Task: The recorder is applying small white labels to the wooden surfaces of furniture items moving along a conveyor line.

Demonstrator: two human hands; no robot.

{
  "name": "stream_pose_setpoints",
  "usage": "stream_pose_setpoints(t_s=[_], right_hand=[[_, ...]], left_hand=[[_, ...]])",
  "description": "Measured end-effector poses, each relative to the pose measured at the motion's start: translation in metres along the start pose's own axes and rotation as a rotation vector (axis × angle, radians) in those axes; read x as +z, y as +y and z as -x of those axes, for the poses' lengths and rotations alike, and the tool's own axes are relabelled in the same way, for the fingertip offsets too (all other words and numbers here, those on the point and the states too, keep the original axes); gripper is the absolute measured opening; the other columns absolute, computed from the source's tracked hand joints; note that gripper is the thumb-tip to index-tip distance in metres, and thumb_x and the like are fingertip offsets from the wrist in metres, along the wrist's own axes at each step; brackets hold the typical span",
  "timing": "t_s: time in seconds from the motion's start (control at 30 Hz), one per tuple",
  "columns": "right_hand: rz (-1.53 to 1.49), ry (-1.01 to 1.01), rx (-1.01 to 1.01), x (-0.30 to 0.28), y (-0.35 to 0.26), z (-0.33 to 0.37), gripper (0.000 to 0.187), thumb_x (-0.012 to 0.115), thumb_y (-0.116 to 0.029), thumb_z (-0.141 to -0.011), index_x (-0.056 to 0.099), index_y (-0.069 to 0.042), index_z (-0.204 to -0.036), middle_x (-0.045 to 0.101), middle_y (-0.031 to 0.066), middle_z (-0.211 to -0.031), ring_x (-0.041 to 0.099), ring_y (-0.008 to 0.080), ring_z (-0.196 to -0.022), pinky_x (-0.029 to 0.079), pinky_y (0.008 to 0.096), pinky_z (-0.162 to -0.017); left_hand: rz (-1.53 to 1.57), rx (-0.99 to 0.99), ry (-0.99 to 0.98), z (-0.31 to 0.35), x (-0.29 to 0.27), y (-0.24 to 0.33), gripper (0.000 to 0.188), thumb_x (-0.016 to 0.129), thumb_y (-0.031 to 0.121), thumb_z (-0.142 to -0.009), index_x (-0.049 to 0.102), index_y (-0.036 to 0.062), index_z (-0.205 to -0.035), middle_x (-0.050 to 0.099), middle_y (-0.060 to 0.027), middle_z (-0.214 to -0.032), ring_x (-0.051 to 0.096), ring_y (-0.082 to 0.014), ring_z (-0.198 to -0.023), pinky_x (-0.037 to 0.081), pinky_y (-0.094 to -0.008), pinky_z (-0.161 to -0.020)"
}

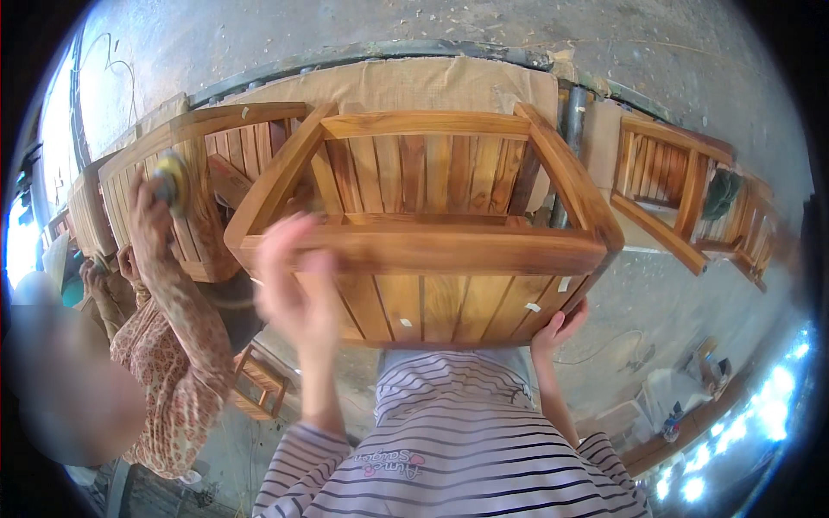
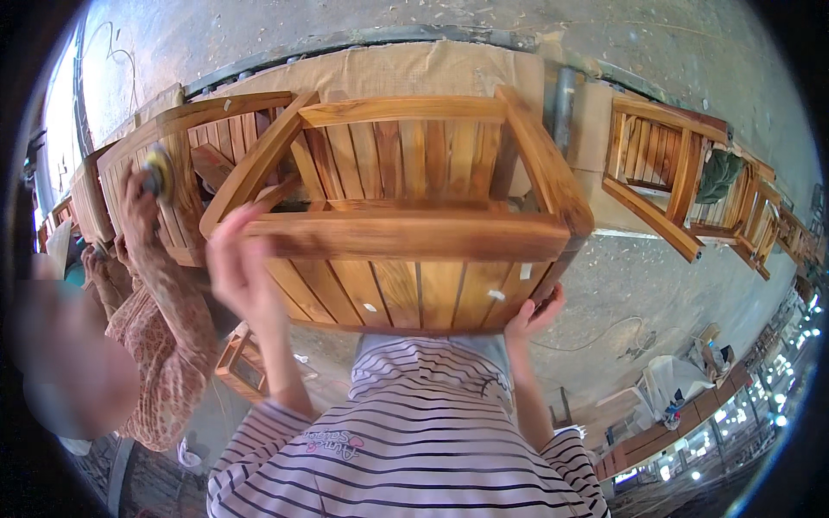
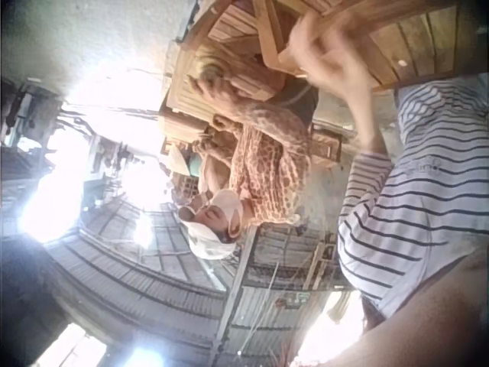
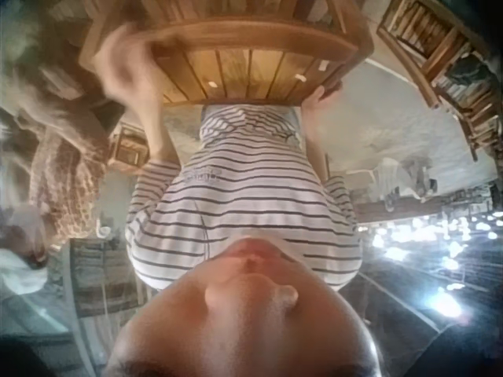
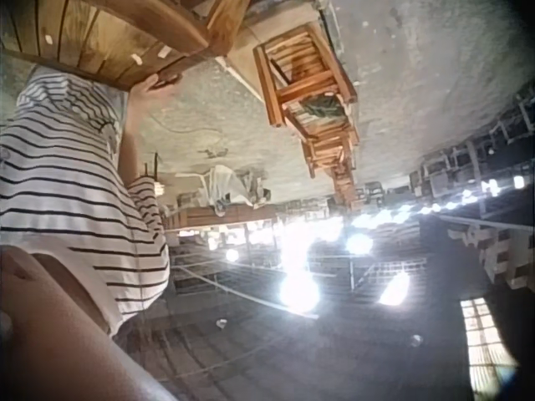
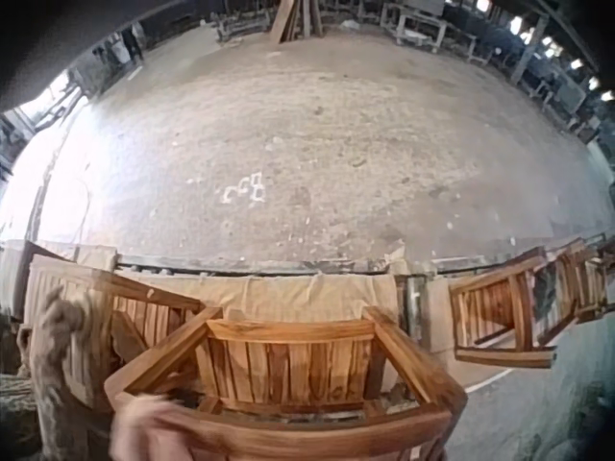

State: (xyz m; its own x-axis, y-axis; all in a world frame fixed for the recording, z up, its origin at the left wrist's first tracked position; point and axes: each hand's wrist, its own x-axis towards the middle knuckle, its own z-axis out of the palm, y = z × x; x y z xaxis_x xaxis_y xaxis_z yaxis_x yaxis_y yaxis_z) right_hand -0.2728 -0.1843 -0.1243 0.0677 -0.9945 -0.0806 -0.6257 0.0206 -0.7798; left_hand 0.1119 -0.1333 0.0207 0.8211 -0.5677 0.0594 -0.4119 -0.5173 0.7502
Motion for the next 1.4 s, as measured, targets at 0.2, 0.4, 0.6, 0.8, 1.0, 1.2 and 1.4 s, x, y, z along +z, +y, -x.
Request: stream_pose_setpoints(t_s=[0.2,0.4,0.6,0.8,1.0,1.2,1.4], right_hand=[[-0.033,0.073,-0.066,0.004,-0.003,-0.008,0.06,0.052,-0.042,-0.096,0.04,0.005,-0.131,0.047,0.0177,-0.122,0.047,0.0278,-0.114,0.037,0.0401,-0.099],[-0.274,0.281,0.118,-0.01,-0.086,-0.099,0.026,0.045,-0.013,-0.1,0.047,0.0,-0.123,0.057,0.0122,-0.106,0.056,0.0172,-0.09,0.046,0.0329,-0.079],[-0.605,-0.309,-0.243,0.015,-0.188,-0.148,0.024,0.048,0.001,-0.095,0.052,0.0,-0.119,0.061,0.0141,-0.104,0.061,0.0178,-0.078,0.048,0.0306,-0.074],[-0.463,-0.799,-0.309,0.041,-0.193,-0.117,0.031,0.053,0.011,-0.084,0.063,-0.006,-0.108,0.061,0.0119,-0.105,0.063,0.0208,-0.08,0.05,0.0304,-0.065],[-0.397,-0.832,-0.356,0.039,-0.202,-0.109,0.041,0.052,0.015,-0.083,0.064,-0.008,-0.115,0.061,0.0132,-0.111,0.063,0.0258,-0.092,0.052,0.0316,-0.075],[-0.403,-0.677,-0.38,0.046,-0.202,-0.097,0.035,0.058,0.012,-0.084,0.063,-0.003,-0.114,0.065,0.0135,-0.105,0.065,0.023,-0.092,0.052,0.0293,-0.077],[-0.332,-0.515,-0.286,0.046,-0.204,-0.09,0.023,0.062,0.009,-0.084,0.064,0.0,-0.105,0.068,0.0118,-0.099,0.067,0.0178,-0.082,0.053,0.0269,-0.072]], left_hand=[[-0.274,0.258,-0.528,0.017,0.082,0.048,0.038,0.07,0.04,-0.082,0.067,0.0079,-0.102,0.068,-0.0052,-0.092,0.063,-0.0218,-0.091,0.033,-0.0441,-0.1],[-0.266,0.237,-0.472,0.038,0.077,0.056,0.029,0.07,0.032,-0.083,0.07,0.0075,-0.098,0.07,-0.0046,-0.093,0.062,-0.0206,-0.088,0.03,-0.0413,-0.1],[-0.283,0.181,-0.603,0.059,0.06,0.06,0.023,0.071,0.019,-0.081,0.072,0.0062,-0.101,0.072,-0.0038,-0.091,0.063,-0.0195,-0.088,0.038,-0.0348,-0.091],[0.11,0.09,-0.327,0.055,0.07,0.063,0.042,0.08,0.005,-0.069,0.07,0.0043,-0.109,0.069,-0.0082,-0.1,0.064,-0.0221,-0.091,0.047,-0.0332,-0.082],[0.169,0.174,-0.269,0.054,0.084,0.058,0.037,0.08,0.003,-0.067,0.072,0.003,-0.103,0.067,-0.0089,-0.101,0.064,-0.0229,-0.092,0.051,-0.0299,-0.078],[0.185,0.347,-0.144,0.047,0.086,0.048,0.025,0.077,0.008,-0.063,0.073,0.0085,-0.088,0.066,-0.0022,-0.091,0.063,-0.0207,-0.087,0.047,-0.0327,-0.075],[0.284,0.41,-0.124,0.043,0.085,0.056,0.018,0.075,0.008,-0.065,0.069,0.0073,-0.082,0.065,-0.0025,-0.087,0.064,-0.0219,-0.084,0.046,-0.0306,-0.067]])
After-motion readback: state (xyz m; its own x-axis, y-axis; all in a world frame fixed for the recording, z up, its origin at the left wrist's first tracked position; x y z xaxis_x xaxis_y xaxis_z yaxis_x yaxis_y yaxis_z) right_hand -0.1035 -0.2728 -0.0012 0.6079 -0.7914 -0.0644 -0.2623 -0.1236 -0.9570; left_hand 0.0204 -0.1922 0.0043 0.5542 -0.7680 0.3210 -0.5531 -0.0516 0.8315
